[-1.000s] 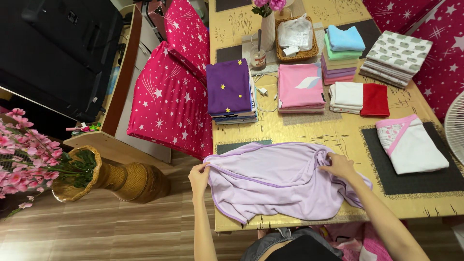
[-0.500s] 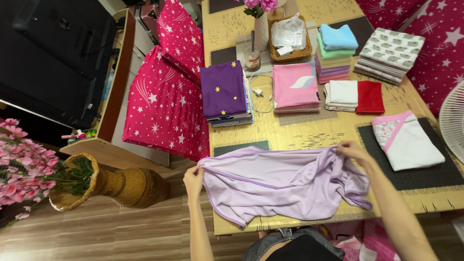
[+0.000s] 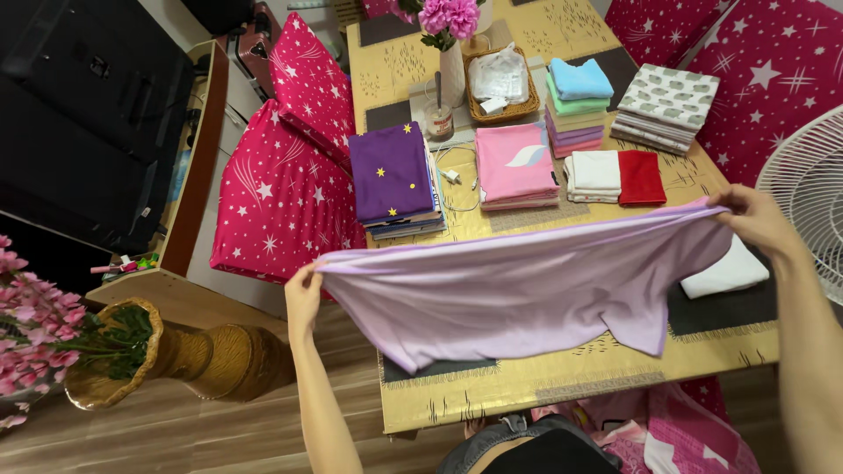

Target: The person folds several pieces of bedding, including a patterned sheet, a white towel with pink trim, and a purple towel, on a dining table. Each item is smoothed, folded into a compact rectangle, and stacked with other folded linens.

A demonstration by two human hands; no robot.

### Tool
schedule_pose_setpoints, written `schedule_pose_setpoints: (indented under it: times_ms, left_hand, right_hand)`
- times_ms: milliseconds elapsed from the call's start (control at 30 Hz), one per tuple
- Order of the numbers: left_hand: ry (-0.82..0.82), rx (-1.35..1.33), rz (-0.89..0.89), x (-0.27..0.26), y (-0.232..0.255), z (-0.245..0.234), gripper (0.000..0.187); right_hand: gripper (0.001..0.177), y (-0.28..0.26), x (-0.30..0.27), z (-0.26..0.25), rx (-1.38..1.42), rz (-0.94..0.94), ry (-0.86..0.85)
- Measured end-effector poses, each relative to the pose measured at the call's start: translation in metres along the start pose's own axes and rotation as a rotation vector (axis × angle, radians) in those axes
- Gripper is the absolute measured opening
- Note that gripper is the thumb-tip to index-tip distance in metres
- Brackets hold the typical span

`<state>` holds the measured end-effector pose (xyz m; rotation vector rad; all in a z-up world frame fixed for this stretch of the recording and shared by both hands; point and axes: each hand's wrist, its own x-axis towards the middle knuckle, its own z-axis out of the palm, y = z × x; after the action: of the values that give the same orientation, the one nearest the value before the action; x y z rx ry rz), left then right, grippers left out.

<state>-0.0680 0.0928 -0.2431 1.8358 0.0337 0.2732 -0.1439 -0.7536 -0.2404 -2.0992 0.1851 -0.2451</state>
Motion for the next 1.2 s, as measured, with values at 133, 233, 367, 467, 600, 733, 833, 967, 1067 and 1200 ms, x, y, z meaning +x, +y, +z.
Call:
schedule_pose_setpoints:
  times_ms: [133, 233, 367, 467, 600, 733, 833, 967, 1067, 1200]
  left_hand:
    - [-0.068, -0.028, -0.002, 0.013, 0.032, 0.003, 0.022]
    - [-0.112, -0.083, 0.020, 0.013, 0.043, -0.002, 0.023]
    - [-0.150, -0.144, 0.045, 0.016, 0.057, -0.011, 0.020]
    - [-0.197, -0.097, 0.056, 0.019, 0.072, -0.019, 0.018]
    - [-0.190, 0.122, -0.001, 0.021, 0.094, -0.021, 0.020]
    - [-0.196, 0.334, 0.179, 0.043, 0.119, -0.003, 0.031]
    - [-0.019, 0.490, 0.542, 0.039, 0.131, 0.001, 0.024]
    - [0.123, 0.577, 0.504, 0.008, 0.132, -0.008, 0.021]
    - [0.064, 0.310, 0.228, -0.048, 0.101, -0.010, 0.022]
    - [-0.022, 0.291, 0.124, -0.135, 0.024, 0.012, 0.026]
  right_hand:
    - [0.037, -0.009, -0.004, -0.014, -0.337, 0.125, 0.077]
    - [0.034, -0.012, -0.014, -0.022, -0.565, 0.052, 0.074]
    - [0.026, -0.017, -0.023, -0.039, -0.580, 0.195, 0.106]
    - [0.027, -0.022, -0.022, -0.047, -0.566, 0.159, 0.116]
    - [0.024, -0.038, -0.006, -0.055, -0.670, 0.130, 0.097]
    - [0.021, -0.053, 0.013, -0.053, -0.606, 0.022, 0.236]
    - [0.020, -0.052, 0.027, -0.049, -0.359, -0.215, 0.407]
    - [0.016, -0.034, 0.031, -0.063, -0.048, -0.346, 0.406]
    - [0.013, 0.003, -0.009, -0.058, 0.001, -0.254, 0.379]
    - [0.021, 0.060, -0.098, -0.005, 0.143, 0.413, 0.504]
